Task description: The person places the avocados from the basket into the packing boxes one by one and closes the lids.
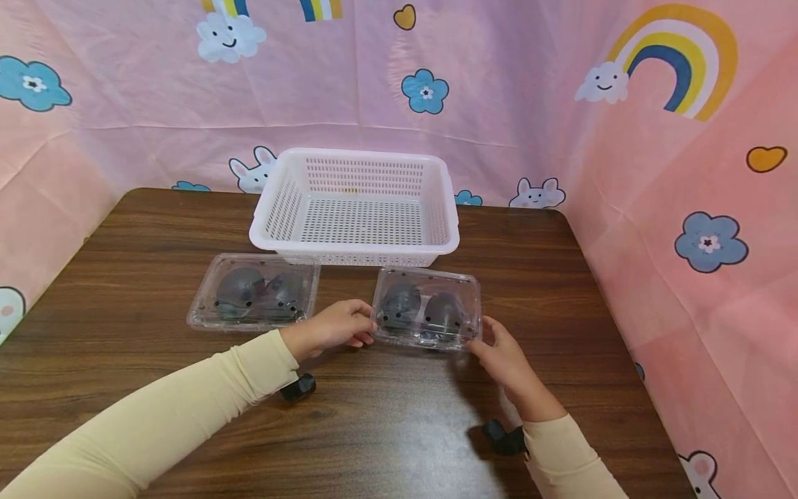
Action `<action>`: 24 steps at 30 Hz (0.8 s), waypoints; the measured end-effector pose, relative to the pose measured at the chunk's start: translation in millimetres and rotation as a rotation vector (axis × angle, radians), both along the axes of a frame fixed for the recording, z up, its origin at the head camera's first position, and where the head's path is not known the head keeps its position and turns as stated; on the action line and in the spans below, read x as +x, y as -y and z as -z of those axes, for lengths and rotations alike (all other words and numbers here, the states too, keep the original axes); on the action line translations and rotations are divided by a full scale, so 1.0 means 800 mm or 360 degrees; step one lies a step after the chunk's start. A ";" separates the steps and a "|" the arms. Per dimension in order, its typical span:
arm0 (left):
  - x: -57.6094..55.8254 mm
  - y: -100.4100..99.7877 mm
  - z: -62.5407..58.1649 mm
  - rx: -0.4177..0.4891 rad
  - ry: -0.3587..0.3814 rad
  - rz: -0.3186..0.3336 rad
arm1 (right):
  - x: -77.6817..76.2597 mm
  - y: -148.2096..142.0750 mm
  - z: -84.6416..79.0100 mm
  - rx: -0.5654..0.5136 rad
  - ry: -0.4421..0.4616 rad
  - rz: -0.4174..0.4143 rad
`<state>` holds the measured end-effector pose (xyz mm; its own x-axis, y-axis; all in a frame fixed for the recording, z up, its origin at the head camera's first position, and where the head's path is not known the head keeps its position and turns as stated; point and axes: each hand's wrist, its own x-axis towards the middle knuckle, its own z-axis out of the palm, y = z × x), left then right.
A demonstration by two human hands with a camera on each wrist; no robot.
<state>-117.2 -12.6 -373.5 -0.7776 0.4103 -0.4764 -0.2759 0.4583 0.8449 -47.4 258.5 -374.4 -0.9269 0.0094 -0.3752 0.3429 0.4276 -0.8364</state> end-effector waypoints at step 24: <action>0.004 -0.005 0.008 0.0071 0.0010 -0.0041 | -0.013 -0.010 0.004 -0.0114 0.0034 -0.0001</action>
